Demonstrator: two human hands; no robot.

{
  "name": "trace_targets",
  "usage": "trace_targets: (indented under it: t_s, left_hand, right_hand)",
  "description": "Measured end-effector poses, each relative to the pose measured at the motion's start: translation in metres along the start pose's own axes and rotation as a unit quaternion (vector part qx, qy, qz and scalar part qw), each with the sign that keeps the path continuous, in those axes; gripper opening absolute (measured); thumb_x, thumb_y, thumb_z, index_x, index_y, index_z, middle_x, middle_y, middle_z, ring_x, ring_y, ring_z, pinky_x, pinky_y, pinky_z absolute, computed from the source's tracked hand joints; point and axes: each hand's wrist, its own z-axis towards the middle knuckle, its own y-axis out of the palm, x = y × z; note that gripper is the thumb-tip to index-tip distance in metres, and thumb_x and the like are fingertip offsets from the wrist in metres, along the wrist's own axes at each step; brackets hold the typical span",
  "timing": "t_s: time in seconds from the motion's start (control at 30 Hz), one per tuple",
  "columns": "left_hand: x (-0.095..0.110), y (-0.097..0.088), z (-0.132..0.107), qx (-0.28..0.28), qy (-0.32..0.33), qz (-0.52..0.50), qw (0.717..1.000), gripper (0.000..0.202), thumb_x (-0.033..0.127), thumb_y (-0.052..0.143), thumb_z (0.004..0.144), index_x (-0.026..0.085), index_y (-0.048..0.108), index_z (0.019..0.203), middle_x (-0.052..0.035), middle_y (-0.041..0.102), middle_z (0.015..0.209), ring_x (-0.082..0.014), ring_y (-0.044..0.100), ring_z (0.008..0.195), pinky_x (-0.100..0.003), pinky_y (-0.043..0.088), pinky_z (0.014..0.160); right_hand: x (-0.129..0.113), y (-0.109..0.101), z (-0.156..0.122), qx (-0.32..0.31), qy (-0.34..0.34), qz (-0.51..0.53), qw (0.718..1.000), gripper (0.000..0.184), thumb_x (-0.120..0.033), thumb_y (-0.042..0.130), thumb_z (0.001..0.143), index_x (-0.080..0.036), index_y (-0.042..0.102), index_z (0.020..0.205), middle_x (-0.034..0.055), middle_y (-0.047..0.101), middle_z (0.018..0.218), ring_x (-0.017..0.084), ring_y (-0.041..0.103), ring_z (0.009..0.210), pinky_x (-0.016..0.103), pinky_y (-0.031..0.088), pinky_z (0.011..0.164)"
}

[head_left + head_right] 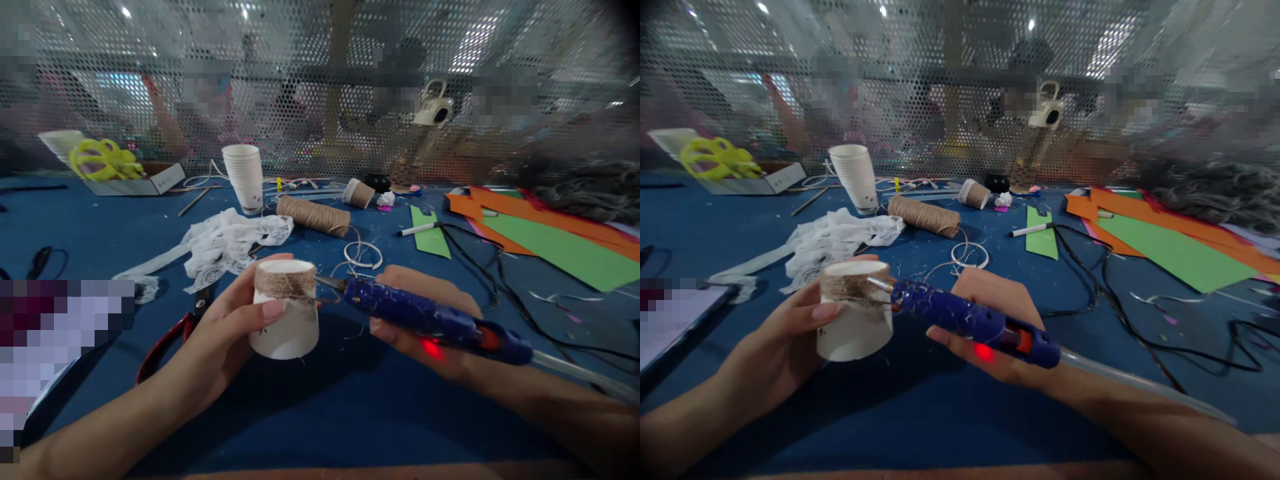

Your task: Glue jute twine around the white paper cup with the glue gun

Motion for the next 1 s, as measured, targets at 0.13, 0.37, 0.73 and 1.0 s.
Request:
trace_targets:
  t_s: [0.13,0.37,0.73,1.0]
  left_hand:
    - [0.0,0.0,-0.002,0.002,0.003,-0.014,1.0,0.042,0.033,0.085,0.072,0.03,0.076,0.113,0.0013,0.083,0.104,-0.0225,0.075,0.092,-0.025,0.057,0.075]
    - [0.001,0.0,-0.003,0.01,0.012,0.016,1.0,0.048,0.036,0.086,0.071,0.031,0.073,0.117,-0.0002,0.082,0.114,-0.0262,0.072,0.101,-0.027,0.054,0.079]
    - [-0.001,-0.002,-0.003,0.014,0.028,0.046,0.998,0.055,0.038,0.088,0.07,0.032,0.069,0.121,-0.0013,0.079,0.115,-0.0275,0.067,0.109,-0.029,0.052,0.085]
    - [-0.004,-0.003,-0.002,0.014,0.068,0.056,0.996,0.05,0.032,0.087,0.075,0.034,0.068,0.121,0.0016,0.077,0.121,-0.0267,0.065,0.113,-0.03,0.05,0.09]
  right_hand:
    - [-0.001,-0.004,0.002,-0.012,-0.039,0.002,0.999,0.024,-0.024,0.076,0.085,-0.024,0.055,0.074,-0.0024,0.062,0.067,0.013,0.056,0.056,0.028,0.042,0.05]
    - [0.005,-0.001,-0.004,-0.037,-0.035,0.04,0.998,0.024,-0.019,0.072,0.085,-0.024,0.052,0.074,-0.0012,0.062,0.072,0.014,0.059,0.064,0.029,0.046,0.059]
    - [0.004,0.002,-0.012,-0.047,-0.033,-0.002,0.998,0.026,-0.021,0.07,0.081,-0.024,0.045,0.072,-0.0018,0.055,0.07,0.015,0.052,0.063,0.03,0.038,0.057]
    - [0.003,0.003,-0.012,-0.036,-0.028,-0.025,0.999,0.025,-0.017,0.067,0.081,-0.025,0.044,0.071,-0.0022,0.055,0.07,0.014,0.052,0.062,0.03,0.037,0.057]
